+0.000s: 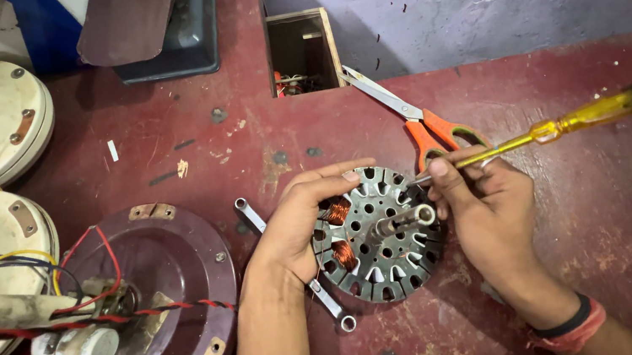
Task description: The person uses a screwdriver to adjust copper windings on a fan motor rotor. They hold the rotor with one hand and manipulate the windings with the other, working on multiple slots around the rotor.
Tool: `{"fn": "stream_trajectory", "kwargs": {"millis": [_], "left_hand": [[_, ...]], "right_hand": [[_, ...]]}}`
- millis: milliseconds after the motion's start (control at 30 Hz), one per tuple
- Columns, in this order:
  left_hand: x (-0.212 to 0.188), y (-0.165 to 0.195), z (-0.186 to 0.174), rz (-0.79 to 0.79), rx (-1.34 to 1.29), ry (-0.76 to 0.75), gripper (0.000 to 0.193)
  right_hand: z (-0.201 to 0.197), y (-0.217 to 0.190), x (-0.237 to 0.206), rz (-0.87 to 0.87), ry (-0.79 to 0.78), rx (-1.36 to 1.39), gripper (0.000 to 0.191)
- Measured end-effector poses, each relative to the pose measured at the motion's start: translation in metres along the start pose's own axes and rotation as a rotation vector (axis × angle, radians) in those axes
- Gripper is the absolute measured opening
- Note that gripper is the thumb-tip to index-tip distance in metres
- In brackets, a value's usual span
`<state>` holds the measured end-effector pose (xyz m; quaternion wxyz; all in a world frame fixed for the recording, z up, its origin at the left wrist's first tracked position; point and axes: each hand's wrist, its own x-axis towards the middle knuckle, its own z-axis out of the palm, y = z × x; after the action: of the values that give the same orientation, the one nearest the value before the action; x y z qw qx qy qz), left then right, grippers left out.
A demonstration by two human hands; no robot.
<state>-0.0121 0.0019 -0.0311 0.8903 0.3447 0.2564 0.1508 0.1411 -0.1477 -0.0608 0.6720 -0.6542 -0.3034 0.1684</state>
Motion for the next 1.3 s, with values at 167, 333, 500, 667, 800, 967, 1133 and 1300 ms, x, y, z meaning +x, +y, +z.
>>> {"fn": "stream_trajectory", "kwargs": {"millis": [167, 333, 500, 667, 800, 967, 1133, 1300], "left_hand": [[0.001, 0.001, 0.002, 0.027, 0.086, -0.045, 0.039], [0.002, 0.002, 0.003, 0.058, 0.120, -0.070, 0.038], [0.004, -0.001, 0.000, 0.049, 0.139, -0.068, 0.035], [0.009, 0.000, -0.003, 0.091, 0.183, -0.068, 0.035], [0.006, 0.001, -0.003, 0.088, 0.181, -0.080, 0.035], [0.006, -0.001, -0.004, 0.104, 0.230, -0.041, 0.037], [0.012, -0.003, -0.004, 0.121, 0.216, -0.085, 0.036], [0.009, -0.005, -0.004, 0.100, 0.175, -0.052, 0.036]], "right_hand": [[0.001, 0.002, 0.009, -0.002, -0.049, 0.017, 0.013], [0.001, 0.002, 0.016, -0.050, -0.065, -0.084, 0.014], [0.002, 0.006, 0.018, -0.003, -0.092, 0.020, 0.014], [0.002, 0.010, 0.022, -0.072, -0.118, -0.002, 0.014], [0.003, 0.009, 0.023, -0.148, -0.127, 0.012, 0.014], [0.004, 0.006, 0.022, -0.151, -0.095, -0.013, 0.014], [0.004, 0.006, 0.021, -0.176, -0.076, -0.093, 0.013], [0.005, 0.008, 0.021, -0.088, -0.068, -0.036, 0.014]]}}
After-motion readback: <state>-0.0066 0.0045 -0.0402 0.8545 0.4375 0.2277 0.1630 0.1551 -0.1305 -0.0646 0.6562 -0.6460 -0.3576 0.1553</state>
